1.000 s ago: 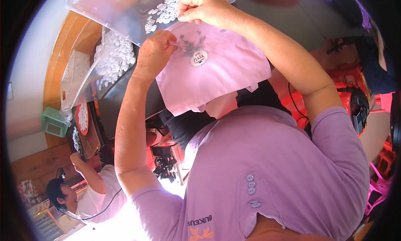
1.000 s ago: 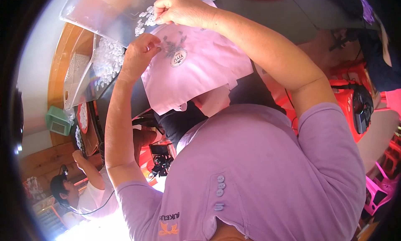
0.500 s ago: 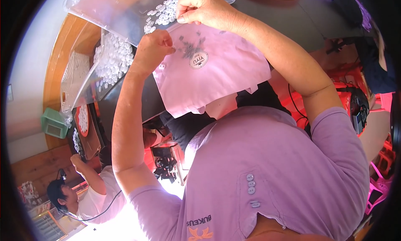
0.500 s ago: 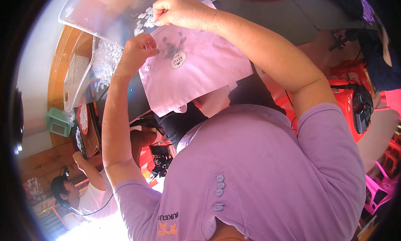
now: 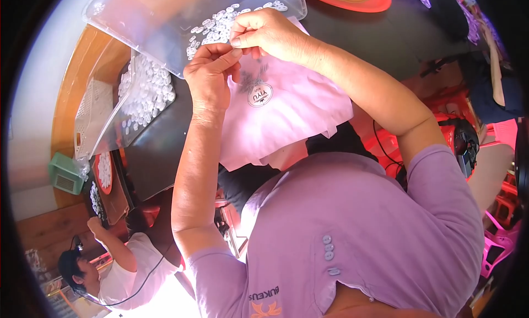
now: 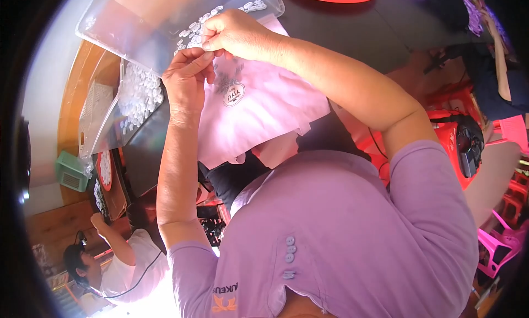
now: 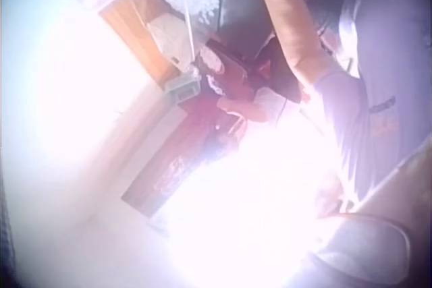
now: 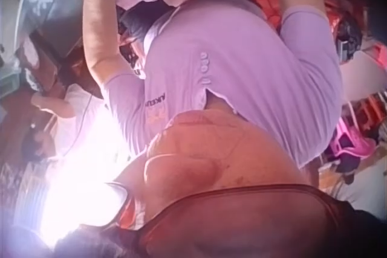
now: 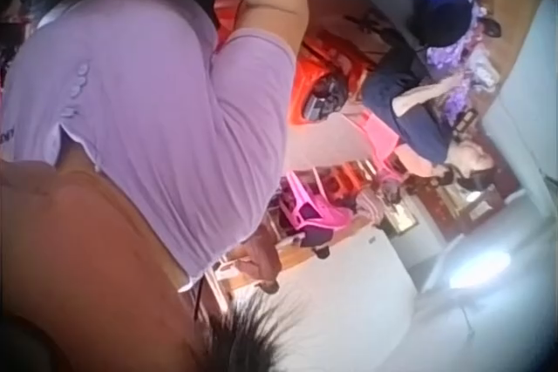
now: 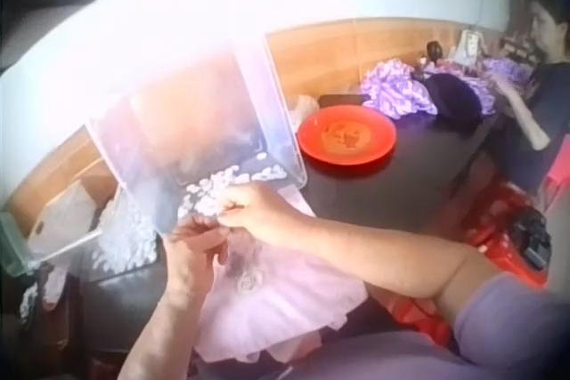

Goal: Placing small white buttons or components onto a pink garment for assembly.

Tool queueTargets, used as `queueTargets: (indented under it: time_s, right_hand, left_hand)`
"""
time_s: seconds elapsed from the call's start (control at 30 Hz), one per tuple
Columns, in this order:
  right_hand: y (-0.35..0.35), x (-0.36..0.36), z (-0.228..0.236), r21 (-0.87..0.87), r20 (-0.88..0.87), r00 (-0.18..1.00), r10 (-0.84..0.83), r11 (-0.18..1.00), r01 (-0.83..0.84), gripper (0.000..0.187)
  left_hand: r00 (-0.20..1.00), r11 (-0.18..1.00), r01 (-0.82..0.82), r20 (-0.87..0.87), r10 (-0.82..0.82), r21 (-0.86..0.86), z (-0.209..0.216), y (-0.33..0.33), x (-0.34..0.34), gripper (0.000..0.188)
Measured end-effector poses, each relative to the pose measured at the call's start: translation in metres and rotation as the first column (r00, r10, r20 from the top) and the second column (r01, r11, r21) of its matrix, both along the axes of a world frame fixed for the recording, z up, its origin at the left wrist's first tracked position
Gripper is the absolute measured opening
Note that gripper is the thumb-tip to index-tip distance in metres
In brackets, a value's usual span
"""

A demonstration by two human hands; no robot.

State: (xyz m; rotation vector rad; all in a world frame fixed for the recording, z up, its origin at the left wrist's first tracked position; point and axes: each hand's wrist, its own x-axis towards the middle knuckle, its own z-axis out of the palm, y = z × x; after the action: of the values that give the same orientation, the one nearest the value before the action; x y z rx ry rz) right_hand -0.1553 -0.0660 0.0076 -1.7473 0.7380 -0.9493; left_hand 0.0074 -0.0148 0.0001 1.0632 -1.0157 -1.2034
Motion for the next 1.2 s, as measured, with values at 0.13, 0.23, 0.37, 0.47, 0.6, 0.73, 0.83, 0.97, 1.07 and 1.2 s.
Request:
queueTargets:
  time_s: [0.13,0.23,0.37,0.47,0.6,0.73,0.83,0.97,1.07,1.2]
  right_hand:
    - [0.001,0.002,-0.003,0.067,-0.016,1.000,-0.021,0.998,0.022,0.009]
    - [0.000,0.006,-0.009,0.086,0.020,0.999,-0.033,0.996,0.031,0.007]
    - [0.000,0.008,-0.015,-0.071,0.031,0.997,-0.077,0.994,0.079,0.004]
    - [0.002,0.007,-0.010,-0.116,0.045,0.996,-0.080,0.990,0.085,0.004]
    - [0.002,0.007,-0.009,-0.083,0.072,0.995,-0.063,0.994,0.069,0.004]
    - [-0.003,0.007,-0.014,-0.118,0.067,0.996,-0.052,0.991,0.060,0.004]
    - [0.001,0.006,-0.008,-0.114,0.062,0.997,-0.049,0.992,0.055,0.004]
    - [0.003,0.006,-0.006,-0.310,0.025,0.986,-0.165,0.937,0.164,0.006]
    - [0.003,0.007,-0.009,-0.419,-0.011,0.983,-0.184,0.893,0.163,0.008]
    - [0.000,0.008,-0.013,-0.510,-0.002,0.980,-0.198,0.844,0.169,0.010]
  left_hand:
    - [1.000,1.000,-0.009,-0.028,0.009,-0.003,-0.006,-0.001,-0.001,0.018]
    - [1.000,1.000,-0.002,-0.009,0.002,0.024,-0.009,-0.001,-0.001,0.016]
    - [0.998,0.996,-0.012,0.069,0.006,0.092,-0.005,0.000,-0.002,0.013]
    - [0.997,0.998,0.014,0.068,-0.018,0.058,-0.005,0.001,0.002,0.011]
    - [0.998,0.998,0.045,-0.040,-0.043,0.052,-0.004,0.001,0.002,0.010]
    - [0.998,0.997,0.048,0.047,-0.051,0.054,-0.003,0.003,0.001,0.010]
    - [1.000,0.998,0.011,0.008,-0.012,0.062,0.000,0.006,0.001,0.011]
    - [0.993,0.999,-0.014,-0.116,0.018,0.035,-0.004,0.003,0.006,0.012]
    - [0.986,0.999,-0.019,-0.166,0.025,0.040,-0.002,0.005,0.002,0.013]
    - [0.994,1.000,0.004,-0.109,-0.002,0.019,-0.002,0.007,0.002,0.013]
